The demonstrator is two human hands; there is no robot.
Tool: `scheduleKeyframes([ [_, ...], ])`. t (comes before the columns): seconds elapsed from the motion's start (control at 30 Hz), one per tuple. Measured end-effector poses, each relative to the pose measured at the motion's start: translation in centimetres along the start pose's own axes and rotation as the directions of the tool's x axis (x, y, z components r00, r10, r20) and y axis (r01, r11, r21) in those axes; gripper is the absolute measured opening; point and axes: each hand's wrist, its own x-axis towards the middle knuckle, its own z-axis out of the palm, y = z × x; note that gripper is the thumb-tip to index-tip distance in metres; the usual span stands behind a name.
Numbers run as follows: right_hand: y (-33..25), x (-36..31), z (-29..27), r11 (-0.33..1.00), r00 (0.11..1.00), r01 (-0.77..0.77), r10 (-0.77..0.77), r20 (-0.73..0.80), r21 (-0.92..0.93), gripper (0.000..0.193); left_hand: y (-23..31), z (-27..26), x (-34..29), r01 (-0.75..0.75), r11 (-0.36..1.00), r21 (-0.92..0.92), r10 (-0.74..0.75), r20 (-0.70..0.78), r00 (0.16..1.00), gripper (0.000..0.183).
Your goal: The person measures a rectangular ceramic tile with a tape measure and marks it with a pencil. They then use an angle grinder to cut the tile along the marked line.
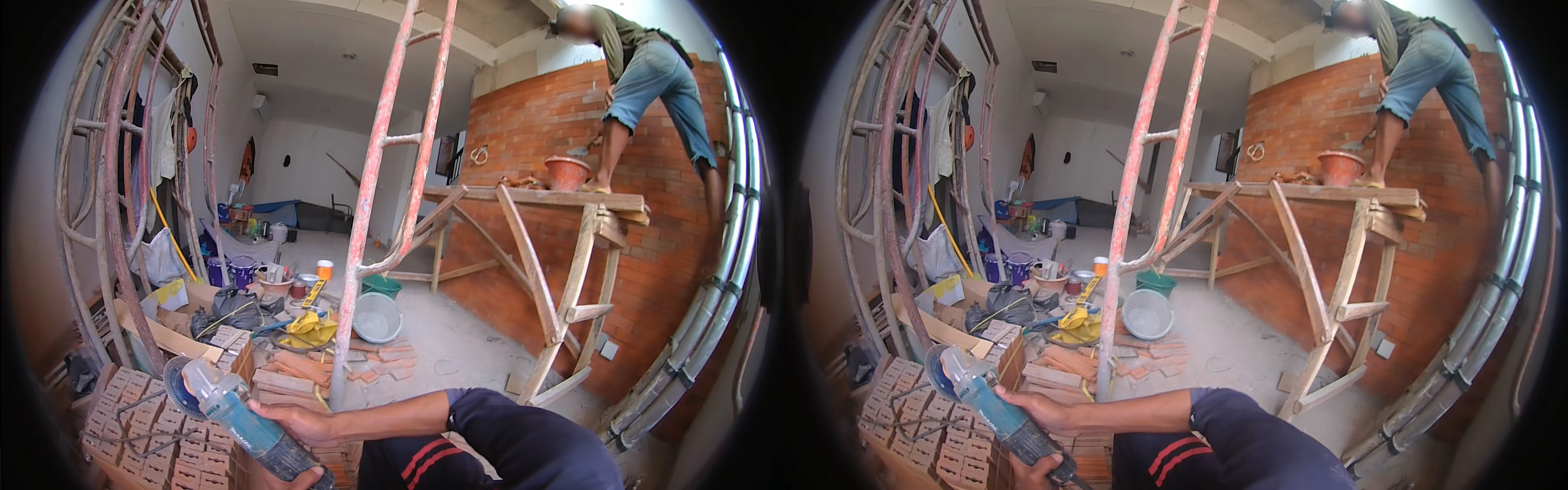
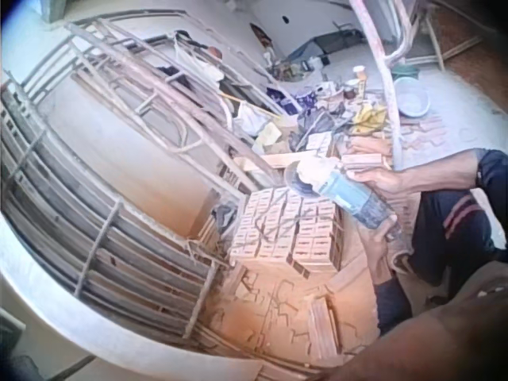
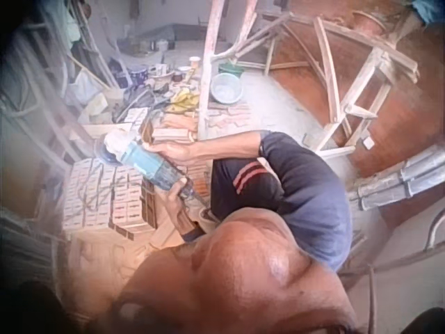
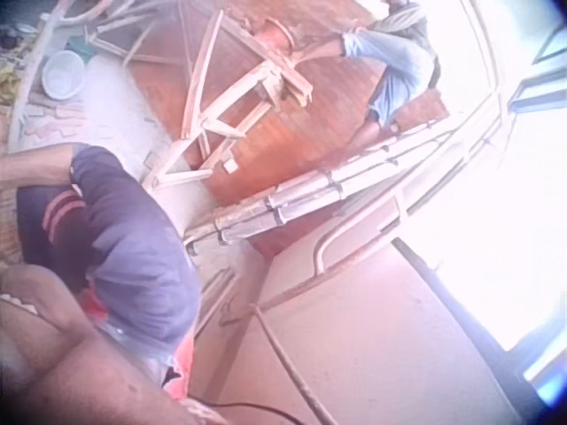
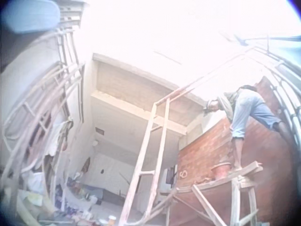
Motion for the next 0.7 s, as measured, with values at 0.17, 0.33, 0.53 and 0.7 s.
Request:
scheduleKeyframes([
  [0.17,2.4,2.9,-0.5,0.981,0.996,0.003,-0.02,0.087,0.192,0.055,1.5,-2.1,-0.1,-0.123,0.977,0.173,0.137,-0.073,0.988,0.059],
  [0.33,5.1,5.8,1.2,0.975,0.989,-0.038,0.005,0.151,0.218,0.055,3.2,-5.5,-1.7,0.039,0.964,0.261,0.004,-0.16,0.987,0.064],
  [0.53,3.2,5.8,4.9,0.98,0.989,-0.143,0.147,-0.024,0.14,0.056,3.9,-6.2,-1.8,-0.025,0.974,0.223,0.088,-0.277,0.957,0.063],
  [0.7,1.8,5.3,4.2,0.966,0.984,-0.113,0.075,0.162,0.234,0.053,3.6,-4.9,-1.4,-0.084,0.954,0.289,0.17,-0.285,0.943,0.06],
])
